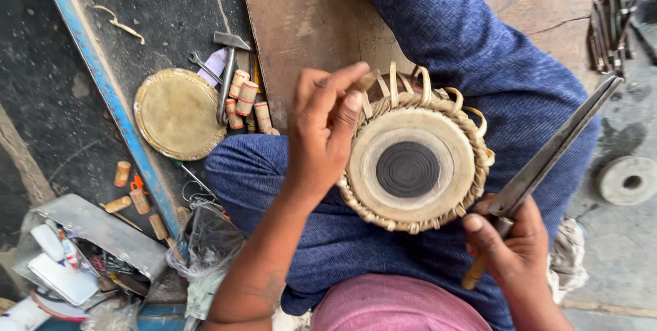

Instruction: The person constructs a drum by hand, using a metal tool to tighten cords around the wooden body, bracing the drum between their bare feet on the floor while pulling and adjusting the tension.

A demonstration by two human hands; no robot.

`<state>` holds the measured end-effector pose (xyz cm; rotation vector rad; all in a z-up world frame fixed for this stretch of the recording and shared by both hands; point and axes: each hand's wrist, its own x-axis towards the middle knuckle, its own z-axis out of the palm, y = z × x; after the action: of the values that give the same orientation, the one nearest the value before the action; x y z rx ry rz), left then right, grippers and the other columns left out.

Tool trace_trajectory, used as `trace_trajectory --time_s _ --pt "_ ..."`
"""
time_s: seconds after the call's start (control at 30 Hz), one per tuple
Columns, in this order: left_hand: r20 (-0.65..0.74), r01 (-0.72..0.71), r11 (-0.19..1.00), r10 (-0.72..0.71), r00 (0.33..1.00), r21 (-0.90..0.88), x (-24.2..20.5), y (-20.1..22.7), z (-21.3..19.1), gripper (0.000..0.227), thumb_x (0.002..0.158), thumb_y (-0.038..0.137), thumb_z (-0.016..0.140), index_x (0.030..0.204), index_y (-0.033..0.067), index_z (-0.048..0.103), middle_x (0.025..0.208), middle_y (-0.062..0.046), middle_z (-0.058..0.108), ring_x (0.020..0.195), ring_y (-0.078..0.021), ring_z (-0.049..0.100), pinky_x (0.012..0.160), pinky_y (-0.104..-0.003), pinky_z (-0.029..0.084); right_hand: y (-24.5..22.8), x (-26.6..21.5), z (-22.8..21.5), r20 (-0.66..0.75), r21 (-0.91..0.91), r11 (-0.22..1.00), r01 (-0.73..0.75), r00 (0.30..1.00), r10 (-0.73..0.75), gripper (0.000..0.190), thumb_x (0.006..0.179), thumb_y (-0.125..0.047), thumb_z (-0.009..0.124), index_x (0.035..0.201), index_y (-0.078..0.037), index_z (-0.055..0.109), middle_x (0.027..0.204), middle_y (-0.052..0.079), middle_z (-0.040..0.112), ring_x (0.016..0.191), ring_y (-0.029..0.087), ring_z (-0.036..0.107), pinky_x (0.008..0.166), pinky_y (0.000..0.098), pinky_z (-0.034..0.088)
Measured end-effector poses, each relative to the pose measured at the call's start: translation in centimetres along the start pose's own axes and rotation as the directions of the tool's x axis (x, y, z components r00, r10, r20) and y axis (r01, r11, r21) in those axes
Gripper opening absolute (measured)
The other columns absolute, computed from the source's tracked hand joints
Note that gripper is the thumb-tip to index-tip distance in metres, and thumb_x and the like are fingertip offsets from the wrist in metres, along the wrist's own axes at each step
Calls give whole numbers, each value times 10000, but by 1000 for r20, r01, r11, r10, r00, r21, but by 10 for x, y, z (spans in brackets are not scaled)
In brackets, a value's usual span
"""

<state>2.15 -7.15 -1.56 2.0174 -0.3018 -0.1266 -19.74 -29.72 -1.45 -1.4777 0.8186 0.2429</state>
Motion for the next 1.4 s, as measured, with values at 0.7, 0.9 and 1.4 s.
trace_trajectory --time_s 0.7,0.9,1.4 --pt "-192 199 979 -187 963 46 -97 -1 27 256 1128 184 444 1262 -1 561 1141 -180 646 1051 -330 641 942 -438 501 -48 85 -1 31 -93 949 300 954 -299 337 1002 -154 766 1094 -46 460 833 32 597 631 95 586 616 240 493" --pt "-206 208 978 -208 956 -21 -125 -2 33 267 1131 207 427 1248 -10 528 1105 -197 643 996 -332 661 883 -441 528 -66 99 7 76 -206 910 360 933 -352 339 998 -162 768 1146 -61 480 893 5 590 701 81 571 623 233 489" --pt "41 -94 792 87 995 603 19 9 43 547 967 183 668 1453 13 484 1094 -145 545 910 -251 613 644 -359 544 -77 103 14 117 -296 876 382 924 -363 343 957 -274 801 1052 -62 550 766 -11 602 623 70 554 546 229 452"
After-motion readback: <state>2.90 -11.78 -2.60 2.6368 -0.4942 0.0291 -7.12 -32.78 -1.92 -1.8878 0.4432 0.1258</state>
